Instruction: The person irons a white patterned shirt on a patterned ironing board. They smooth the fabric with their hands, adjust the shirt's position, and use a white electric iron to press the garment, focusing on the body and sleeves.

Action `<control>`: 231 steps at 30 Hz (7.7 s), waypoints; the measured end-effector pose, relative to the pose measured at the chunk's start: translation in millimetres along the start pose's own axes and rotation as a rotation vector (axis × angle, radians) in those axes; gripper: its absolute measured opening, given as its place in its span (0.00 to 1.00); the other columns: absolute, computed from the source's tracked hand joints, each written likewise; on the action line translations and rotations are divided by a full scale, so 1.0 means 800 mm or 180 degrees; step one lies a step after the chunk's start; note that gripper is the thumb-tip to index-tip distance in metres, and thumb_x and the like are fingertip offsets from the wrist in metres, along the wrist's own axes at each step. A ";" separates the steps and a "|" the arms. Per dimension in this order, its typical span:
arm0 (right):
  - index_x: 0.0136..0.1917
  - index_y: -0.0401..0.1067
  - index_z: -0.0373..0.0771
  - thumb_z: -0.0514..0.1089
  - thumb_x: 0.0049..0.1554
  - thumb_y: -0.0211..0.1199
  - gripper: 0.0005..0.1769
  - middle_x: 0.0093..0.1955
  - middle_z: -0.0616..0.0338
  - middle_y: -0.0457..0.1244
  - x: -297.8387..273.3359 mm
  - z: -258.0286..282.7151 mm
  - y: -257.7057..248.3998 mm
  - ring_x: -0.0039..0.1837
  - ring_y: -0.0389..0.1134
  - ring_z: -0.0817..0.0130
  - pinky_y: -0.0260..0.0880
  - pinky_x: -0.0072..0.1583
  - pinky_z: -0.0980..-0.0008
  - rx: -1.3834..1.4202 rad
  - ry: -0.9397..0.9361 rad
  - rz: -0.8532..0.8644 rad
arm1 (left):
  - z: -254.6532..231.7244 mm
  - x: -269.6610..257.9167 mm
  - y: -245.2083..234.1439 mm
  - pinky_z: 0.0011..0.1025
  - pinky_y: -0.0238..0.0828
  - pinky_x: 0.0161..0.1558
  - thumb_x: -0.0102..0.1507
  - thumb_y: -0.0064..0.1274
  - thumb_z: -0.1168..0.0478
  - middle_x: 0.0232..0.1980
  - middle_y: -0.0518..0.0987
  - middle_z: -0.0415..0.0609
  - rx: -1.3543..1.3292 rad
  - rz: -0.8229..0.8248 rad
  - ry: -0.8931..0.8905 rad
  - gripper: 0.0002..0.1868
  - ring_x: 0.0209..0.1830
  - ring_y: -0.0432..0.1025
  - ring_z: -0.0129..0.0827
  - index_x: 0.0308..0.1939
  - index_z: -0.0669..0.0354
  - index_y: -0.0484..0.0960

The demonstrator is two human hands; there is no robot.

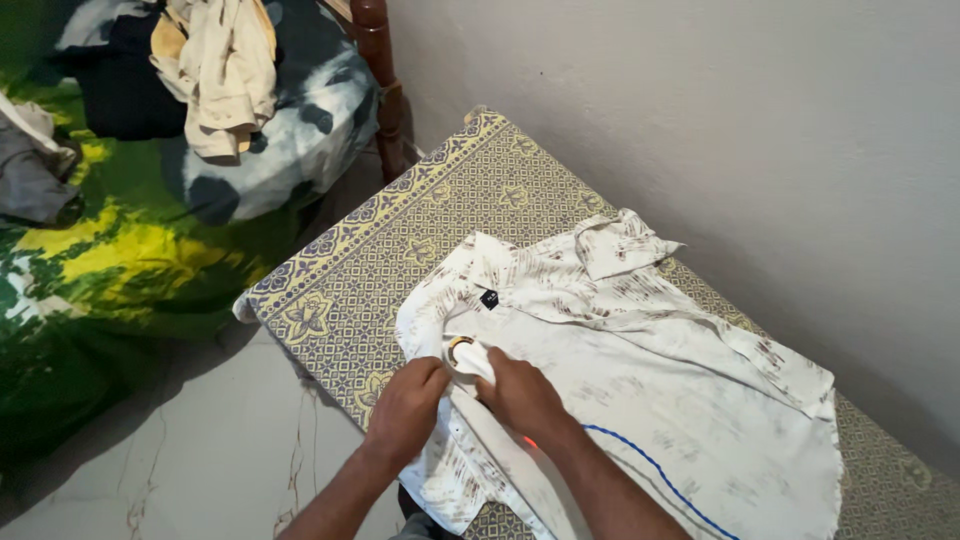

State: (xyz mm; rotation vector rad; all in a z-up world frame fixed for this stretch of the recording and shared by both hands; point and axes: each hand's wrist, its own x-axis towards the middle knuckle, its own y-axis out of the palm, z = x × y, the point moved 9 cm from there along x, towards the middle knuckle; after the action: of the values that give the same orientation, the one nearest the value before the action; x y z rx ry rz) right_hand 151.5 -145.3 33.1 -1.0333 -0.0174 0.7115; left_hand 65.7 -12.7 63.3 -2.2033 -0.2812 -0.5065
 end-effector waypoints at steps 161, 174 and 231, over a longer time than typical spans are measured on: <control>0.56 0.73 0.43 0.47 0.52 0.66 0.18 0.46 0.49 0.71 -0.314 -0.351 -0.119 0.50 0.73 0.46 0.72 0.51 0.50 -0.0579 0.0687 -0.0763 | -0.445 -0.266 0.331 0.50 0.75 0.40 0.67 0.44 0.45 0.44 0.84 0.58 -0.0553 0.4081 0.0715 0.20 0.40 0.81 0.52 0.55 0.47 0.82; 0.56 0.70 0.41 0.56 0.56 0.63 0.21 0.41 0.44 0.70 -0.320 -0.358 -0.126 0.47 0.73 0.43 0.70 0.50 0.46 -0.0325 0.0187 -0.0482 | -0.448 -0.324 0.437 0.43 0.71 0.35 0.61 0.53 0.57 0.38 0.82 0.50 0.1154 0.2965 0.0695 0.08 0.37 0.78 0.42 0.38 0.53 0.84; 0.56 0.71 0.35 0.38 0.58 0.62 0.12 0.37 0.59 0.67 -0.410 -0.390 0.026 0.34 0.67 0.76 0.71 0.37 0.74 0.3312 0.1350 -0.0471 | -0.478 -0.332 0.311 0.40 0.68 0.35 0.56 0.58 0.58 0.31 0.73 0.46 -0.0238 0.1747 0.1482 0.08 0.33 0.71 0.40 0.29 0.55 0.75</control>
State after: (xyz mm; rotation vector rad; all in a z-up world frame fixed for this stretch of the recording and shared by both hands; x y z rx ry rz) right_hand -10.4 -561.0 -48.6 -0.1531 0.5824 0.2669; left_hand -180.3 -473.7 -10.0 -2.0400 0.5806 -0.6974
